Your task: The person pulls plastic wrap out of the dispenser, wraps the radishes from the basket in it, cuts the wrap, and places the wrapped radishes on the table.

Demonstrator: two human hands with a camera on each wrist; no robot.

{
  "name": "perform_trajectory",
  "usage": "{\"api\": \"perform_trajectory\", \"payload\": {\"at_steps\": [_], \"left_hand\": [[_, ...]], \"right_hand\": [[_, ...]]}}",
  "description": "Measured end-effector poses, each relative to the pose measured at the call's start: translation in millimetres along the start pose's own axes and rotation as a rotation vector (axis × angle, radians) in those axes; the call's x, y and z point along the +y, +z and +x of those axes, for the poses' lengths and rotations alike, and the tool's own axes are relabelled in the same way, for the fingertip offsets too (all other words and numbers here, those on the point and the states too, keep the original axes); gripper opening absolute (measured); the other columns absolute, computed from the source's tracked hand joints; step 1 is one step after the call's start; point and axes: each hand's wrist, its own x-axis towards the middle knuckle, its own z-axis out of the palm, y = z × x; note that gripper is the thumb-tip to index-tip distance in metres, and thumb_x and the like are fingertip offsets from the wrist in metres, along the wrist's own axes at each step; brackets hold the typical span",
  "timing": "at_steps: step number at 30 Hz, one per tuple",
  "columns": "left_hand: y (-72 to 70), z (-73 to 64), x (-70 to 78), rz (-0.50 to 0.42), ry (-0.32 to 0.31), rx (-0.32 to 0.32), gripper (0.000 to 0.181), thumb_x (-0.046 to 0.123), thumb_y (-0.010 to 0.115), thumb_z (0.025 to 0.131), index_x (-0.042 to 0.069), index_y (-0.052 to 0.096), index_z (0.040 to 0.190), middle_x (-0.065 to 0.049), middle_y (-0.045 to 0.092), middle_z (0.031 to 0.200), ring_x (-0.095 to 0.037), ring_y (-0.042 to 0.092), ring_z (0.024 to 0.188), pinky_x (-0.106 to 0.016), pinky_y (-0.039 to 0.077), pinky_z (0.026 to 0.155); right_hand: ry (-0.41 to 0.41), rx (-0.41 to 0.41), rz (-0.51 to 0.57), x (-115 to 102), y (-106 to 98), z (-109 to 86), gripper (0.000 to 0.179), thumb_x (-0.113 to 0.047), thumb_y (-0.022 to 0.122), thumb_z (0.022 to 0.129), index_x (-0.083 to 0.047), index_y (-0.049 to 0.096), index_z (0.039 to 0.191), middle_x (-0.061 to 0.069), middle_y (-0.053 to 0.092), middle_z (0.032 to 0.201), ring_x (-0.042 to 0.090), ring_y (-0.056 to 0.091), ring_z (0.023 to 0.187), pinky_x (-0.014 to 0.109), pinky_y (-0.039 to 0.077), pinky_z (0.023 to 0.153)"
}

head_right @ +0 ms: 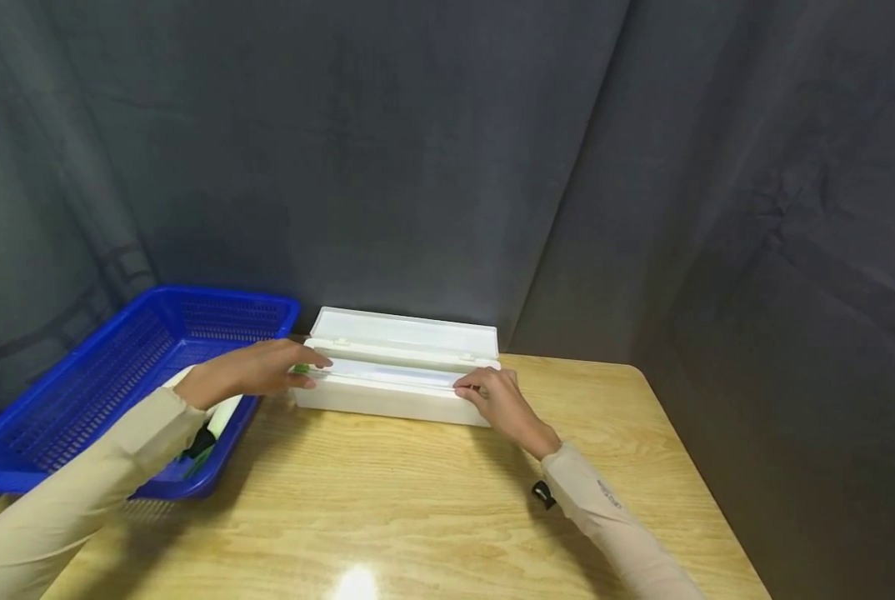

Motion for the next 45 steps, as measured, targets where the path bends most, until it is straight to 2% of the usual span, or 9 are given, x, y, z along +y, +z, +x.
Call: {"api": "perform_trajectory", "payload": {"at_steps": [5,10,16,22,26,29,34,38,45], "left_hand": [[-3.6,5.8,6.3,-0.035,0.001,-0.011,0.037,0.013,0.066,0.103,0.002,0.066,0.138,-0.018,0.065,0.141,-0.042,0.054,0.137,-0.056,0.043,0.114],[2.0,19.3,13.7,-0.033,0.019,-0.002,0.035,0.012,0.064,0.104,0.001,0.066,0.138,-0.016,0.067,0.14,-0.038,0.06,0.132,-0.053,0.048,0.111],[8.7,33.7,17.8,-0.001,0.036,0.044,0.03,0.01,0.067,0.102,0.003,0.071,0.131,-0.012,0.072,0.131,-0.032,0.069,0.118,-0.052,0.052,0.105],[17.6,40.6,17.0,0.016,0.062,0.088,0.023,0.006,0.068,0.1,0.003,0.076,0.122,-0.011,0.077,0.119,-0.027,0.073,0.102,-0.045,0.059,0.09],[22.6,43.9,15.1,-0.01,0.05,0.145,0.022,0.0,0.065,0.1,0.004,0.078,0.116,-0.01,0.078,0.113,-0.026,0.073,0.1,-0.046,0.059,0.088],[25.5,45.7,13.5,0.007,0.052,0.205,0.022,-0.005,0.063,0.097,0.008,0.08,0.102,-0.006,0.078,0.101,-0.022,0.071,0.092,-0.044,0.058,0.083],[31.0,46.9,10.3,0.045,0.073,0.281,0.025,-0.008,0.063,0.095,0.011,0.074,0.082,-0.001,0.066,0.078,-0.017,0.054,0.074,-0.037,0.05,0.068],[36.3,47.2,4.6,0.038,0.088,0.342,0.022,-0.007,0.067,0.093,0.009,0.076,0.081,0.0,0.07,0.079,-0.015,0.059,0.073,-0.038,0.054,0.068],[39.2,45.1,-8.3,-0.029,0.084,0.38,0.017,-0.004,0.072,0.093,0.007,0.078,0.081,-0.001,0.075,0.081,-0.019,0.069,0.079,-0.041,0.059,0.075]], "right_hand": [[0.006,-0.002,0.009,-0.6,-1.5,0.3,0.012,-0.01,0.075,0.094,-0.01,0.082,0.105,0.002,0.08,0.101,0.02,0.073,0.088,0.054,0.046,0.092],[0.012,-0.003,0.015,0.1,-1.1,0.7,0.013,-0.01,0.074,0.095,-0.009,0.082,0.106,0.004,0.08,0.103,0.022,0.074,0.092,0.053,0.048,0.092],[0.032,-0.005,0.013,-0.6,0.3,1.7,0.013,-0.011,0.074,0.095,-0.009,0.082,0.106,0.004,0.08,0.104,0.023,0.075,0.094,0.052,0.046,0.093],[0.057,-0.019,0.027,-3.2,2.1,5.0,0.013,-0.011,0.074,0.095,-0.007,0.082,0.106,0.005,0.08,0.103,0.021,0.075,0.092,0.048,0.045,0.093],[0.049,-0.02,0.04,-4.0,2.8,8.0,0.012,-0.008,0.072,0.097,-0.004,0.081,0.104,0.008,0.08,0.102,0.021,0.075,0.09,0.04,0.056,0.086],[0.062,-0.027,0.066,-4.7,3.2,9.7,0.013,-0.006,0.071,0.098,-0.002,0.08,0.105,0.01,0.08,0.102,0.022,0.075,0.091,0.037,0.06,0.081],[0.072,-0.04,0.092,-5.5,5.5,12.2,0.014,-0.006,0.07,0.099,-0.001,0.08,0.106,0.011,0.079,0.103,0.024,0.075,0.092,0.039,0.06,0.084],[0.073,-0.048,0.101,-6.3,8.6,14.3,0.014,-0.006,0.07,0.099,-0.001,0.08,0.107,0.011,0.08,0.105,0.024,0.075,0.094,0.041,0.06,0.086],[0.077,-0.058,0.119,-10.4,14.2,21.0,0.014,-0.007,0.07,0.099,0.0,0.08,0.107,0.011,0.08,0.105,0.026,0.075,0.097,0.042,0.06,0.088]]}}
